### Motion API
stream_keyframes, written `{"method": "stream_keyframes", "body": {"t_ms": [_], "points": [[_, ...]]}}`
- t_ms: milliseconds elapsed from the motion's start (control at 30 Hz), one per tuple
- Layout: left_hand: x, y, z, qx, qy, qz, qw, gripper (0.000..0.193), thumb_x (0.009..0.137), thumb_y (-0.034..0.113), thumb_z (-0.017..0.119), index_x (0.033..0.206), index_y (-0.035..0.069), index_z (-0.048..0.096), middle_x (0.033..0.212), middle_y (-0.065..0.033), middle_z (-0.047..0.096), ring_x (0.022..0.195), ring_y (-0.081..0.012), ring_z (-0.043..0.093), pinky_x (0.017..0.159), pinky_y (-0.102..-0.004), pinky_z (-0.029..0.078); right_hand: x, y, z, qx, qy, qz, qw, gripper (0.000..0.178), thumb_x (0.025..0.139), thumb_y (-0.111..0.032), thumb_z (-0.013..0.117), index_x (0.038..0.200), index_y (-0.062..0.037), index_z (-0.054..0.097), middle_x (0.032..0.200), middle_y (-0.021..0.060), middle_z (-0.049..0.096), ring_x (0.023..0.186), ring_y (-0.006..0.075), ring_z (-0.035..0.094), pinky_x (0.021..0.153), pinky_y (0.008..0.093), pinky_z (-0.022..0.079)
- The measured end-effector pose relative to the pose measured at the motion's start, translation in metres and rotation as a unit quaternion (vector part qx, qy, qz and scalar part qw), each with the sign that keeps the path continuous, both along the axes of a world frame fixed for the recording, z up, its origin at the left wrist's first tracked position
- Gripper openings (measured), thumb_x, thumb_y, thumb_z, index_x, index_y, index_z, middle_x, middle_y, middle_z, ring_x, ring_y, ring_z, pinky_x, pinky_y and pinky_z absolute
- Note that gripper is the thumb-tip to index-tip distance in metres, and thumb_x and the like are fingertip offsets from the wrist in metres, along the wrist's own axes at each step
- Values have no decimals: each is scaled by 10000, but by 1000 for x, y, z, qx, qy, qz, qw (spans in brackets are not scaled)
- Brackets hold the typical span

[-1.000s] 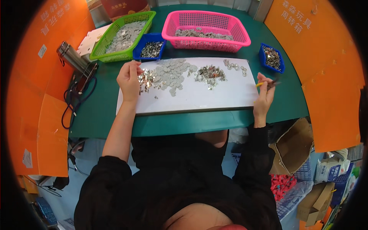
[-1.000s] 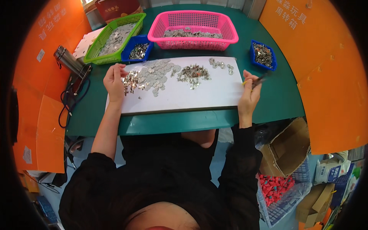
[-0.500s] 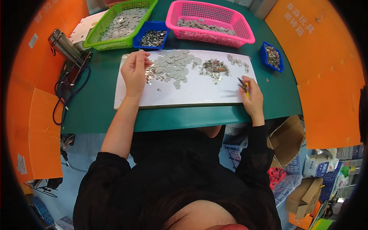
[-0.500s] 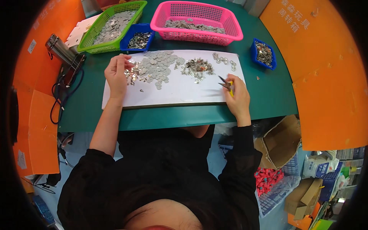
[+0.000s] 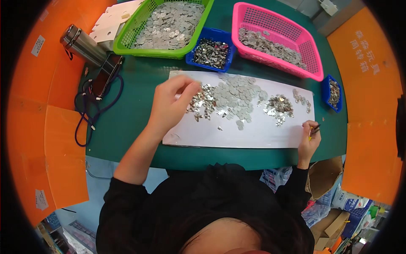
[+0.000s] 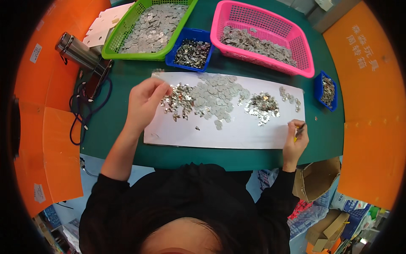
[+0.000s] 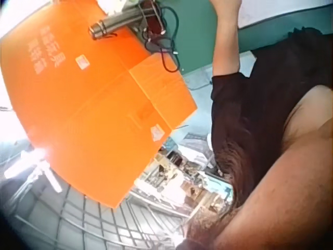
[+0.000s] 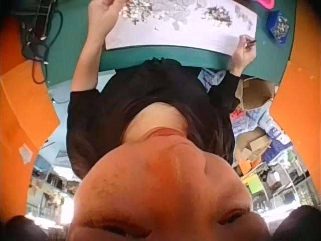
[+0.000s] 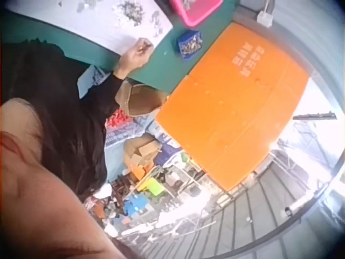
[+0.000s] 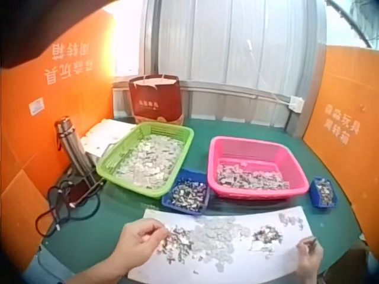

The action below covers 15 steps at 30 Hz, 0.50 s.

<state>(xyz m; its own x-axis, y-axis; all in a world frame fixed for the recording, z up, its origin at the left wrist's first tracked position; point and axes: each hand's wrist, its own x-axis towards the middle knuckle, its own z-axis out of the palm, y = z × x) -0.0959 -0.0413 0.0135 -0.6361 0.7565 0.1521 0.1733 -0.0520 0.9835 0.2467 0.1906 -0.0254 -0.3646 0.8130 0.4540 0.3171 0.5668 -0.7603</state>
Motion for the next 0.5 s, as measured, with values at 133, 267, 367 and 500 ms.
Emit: {"method": "stream_keyframes", "body": {"t_ms": [133,267,367,500], "points": [[-28,61,13,-69,285,-44,955,114,885,104,660,930,0,662,857,-96,672,755,-187,641,700,-292,511,-69,-29,41,-7,-137,86,987,126,849,65,577,948,-2,617,862,67,579,786,140,535,727,241,420],[-52,112,-5,-128,387,-39,912,140,844,100,675,957,18,674,904,-113,670,829,-277,652,745,-359,525,-117,-41,49,34,-135,142,980,268,753,140,551,955,-12,639,854,94,582,781,172,560,701,249,432],[-52,134,-13,-248,448,-82,855,219,814,124,674,1027,70,687,995,-108,654,985,-326,616,829,-443,506,-124,-39,45,64,-112,157,979,267,737,133,574,954,-5,646,828,94,587,751,179,565,667,243,422],[-37,131,-18,-155,497,0,854,133,773,68,671,905,48,674,918,-122,638,914,-315,625,768,-432,527,-112,-35,39,-61,-142,113,981,139,806,15,679,942,8,649,768,74,555,726,169,528,609,245,363]]}}
